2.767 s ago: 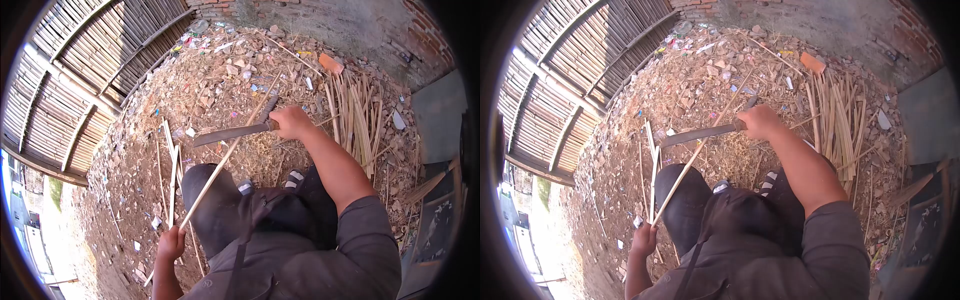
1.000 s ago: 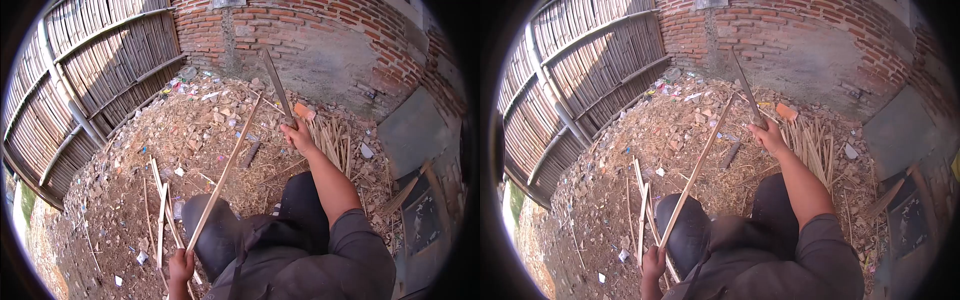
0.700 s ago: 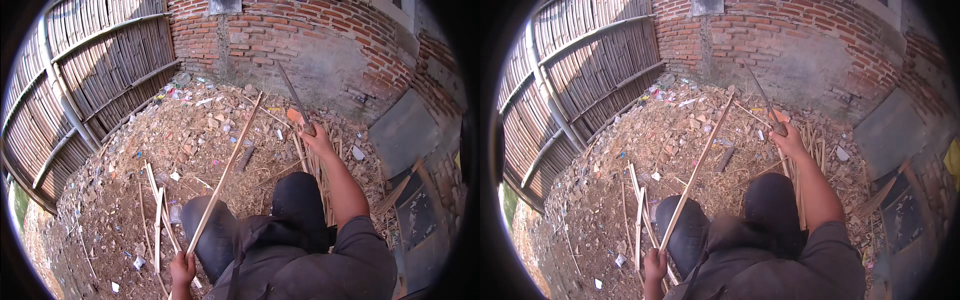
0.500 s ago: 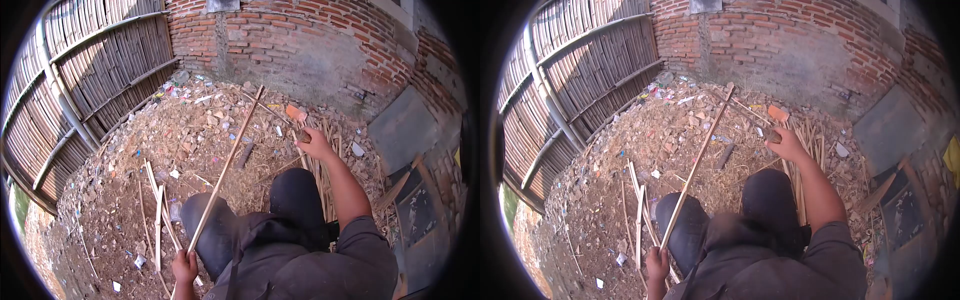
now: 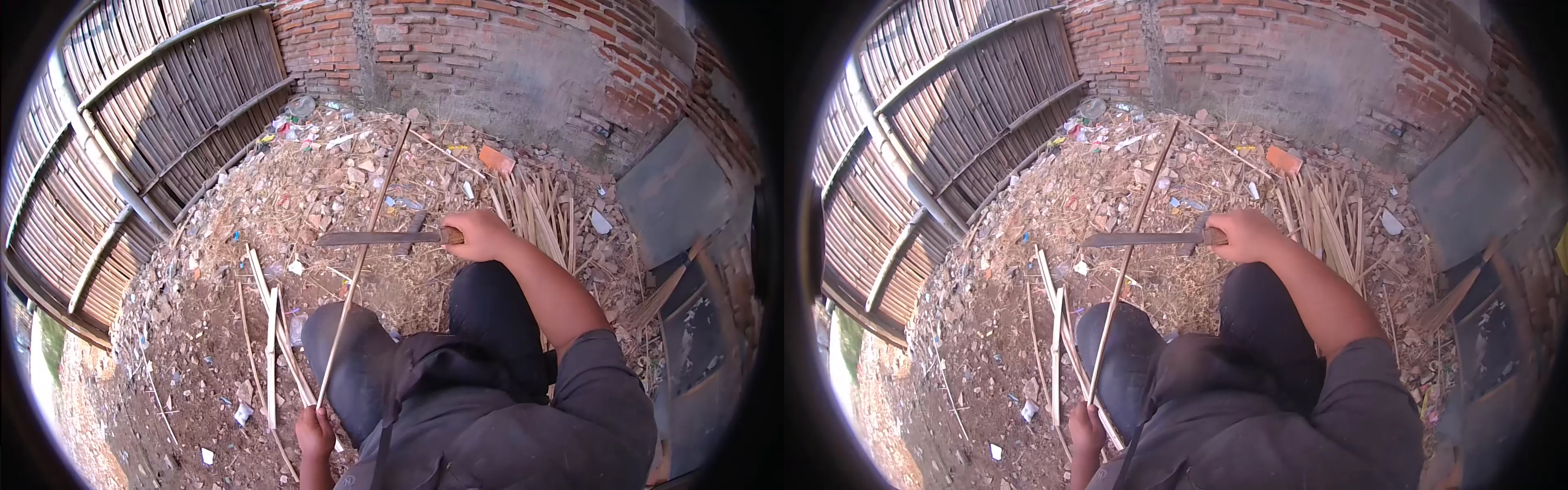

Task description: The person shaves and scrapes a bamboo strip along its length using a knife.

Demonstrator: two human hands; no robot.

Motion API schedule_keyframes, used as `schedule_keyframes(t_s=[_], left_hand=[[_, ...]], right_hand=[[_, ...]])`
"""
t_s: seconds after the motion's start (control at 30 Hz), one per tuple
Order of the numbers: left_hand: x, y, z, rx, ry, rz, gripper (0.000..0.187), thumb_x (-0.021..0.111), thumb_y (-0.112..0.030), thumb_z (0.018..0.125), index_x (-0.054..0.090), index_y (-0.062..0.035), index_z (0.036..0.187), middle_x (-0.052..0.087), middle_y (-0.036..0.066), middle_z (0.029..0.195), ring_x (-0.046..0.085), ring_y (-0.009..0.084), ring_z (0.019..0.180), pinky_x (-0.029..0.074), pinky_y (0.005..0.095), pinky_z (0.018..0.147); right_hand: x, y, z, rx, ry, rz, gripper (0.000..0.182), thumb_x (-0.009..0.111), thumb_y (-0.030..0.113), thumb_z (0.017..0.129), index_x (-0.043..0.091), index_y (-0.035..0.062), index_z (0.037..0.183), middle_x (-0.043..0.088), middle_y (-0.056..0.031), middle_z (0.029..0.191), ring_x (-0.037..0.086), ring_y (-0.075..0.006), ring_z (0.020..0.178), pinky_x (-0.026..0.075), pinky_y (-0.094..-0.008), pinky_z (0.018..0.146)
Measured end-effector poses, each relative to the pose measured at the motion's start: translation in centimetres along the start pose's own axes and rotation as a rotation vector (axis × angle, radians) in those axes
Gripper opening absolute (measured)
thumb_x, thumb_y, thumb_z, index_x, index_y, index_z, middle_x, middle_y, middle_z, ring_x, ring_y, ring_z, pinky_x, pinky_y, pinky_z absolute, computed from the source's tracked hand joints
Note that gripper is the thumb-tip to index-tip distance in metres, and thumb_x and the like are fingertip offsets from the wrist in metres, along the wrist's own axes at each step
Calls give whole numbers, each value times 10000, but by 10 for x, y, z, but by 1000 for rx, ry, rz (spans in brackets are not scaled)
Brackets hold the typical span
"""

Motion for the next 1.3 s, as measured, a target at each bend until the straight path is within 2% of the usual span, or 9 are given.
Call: schedule_keyframes(t_s=[0.2,0.43,0.53,0.7,0.8,1.03,1.13,1.17,1.3], left_hand=[[1,9,-9,-78,18,47,236,529,-201,1002,602,-19,872,598,220,720,601,459,688,454,548,627],[-13,-11,-19,-16,-69,144,236,535,-219,993,604,-41,854,592,210,702,592,459,640,448,550,573],[-20,-1,-26,-27,-82,250,239,531,-218,991,608,-46,845,591,203,689,594,455,625,449,549,555],[-32,-5,-20,-16,-41,365,264,535,-251,989,610,-61,822,596,192,673,598,448,609,450,550,538],[-39,-4,-14,-41,21,431,288,522,-259,994,580,-66,789,593,185,667,595,447,601,449,556,536],[-46,-29,9,91,15,418,298,503,-265,1007,556,-68,791,570,200,639,582,462,589,439,567,527],[-48,-21,15,25,80,528,291,501,-266,1008,550,-74,795,562,207,624,576,466,584,433,572,524],[-54,-24,24,55,61,535,299,501,-272,1009,539,-78,785,556,209,611,573,466,578,431,569,521],[-59,-10,24,38,111,452,282,507,-252,1004,550,-61,801,575,221,658,583,481,634,437,577,565]], right_hand=[[6,-17,37,-23,-20,-9,266,747,313,789,642,147,970,673,-105,769,675,-373,766,507,-500,675],[12,-52,88,-44,-70,-37,244,731,267,767,618,121,927,671,-122,769,678,-365,766,513,-494,665],[26,-105,81,185,-159,150,247,730,263,762,615,107,916,668,-134,764,682,-368,775,518,-497,676],[35,-114,65,102,7,-7,343,714,250,767,675,122,1083,704,-164,856,685,-393,828,541,-493,740],[50,-174,55,317,-64,245,328,718,250,766,684,140,1073,705,-171,884,686,-384,859,539,-500,751],[41,-138,30,145,139,10,371,720,235,755,691,112,1104,710,-179,924,693,-378,915,549,-483,791],[66,-208,25,328,-115,199,330,714,223,754,689,98,1058,708,-173,920,689,-383,909,548,-490,789],[71,-212,24,434,88,172,296,703,208,754,682,82,1021,706,-169,938,685,-388,914,549,-490,790],[53,-156,23,259,-23,141,261,704,207,749,689,120,994,700,-164,884,689,-379,885,547,-497,765]])
Point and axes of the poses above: each hand's wrist, its own z-axis towards the middle knuckle, its own x-axis out of the palm, y = z × x, the point moved 7 cm from there along z, towards the middle knuckle
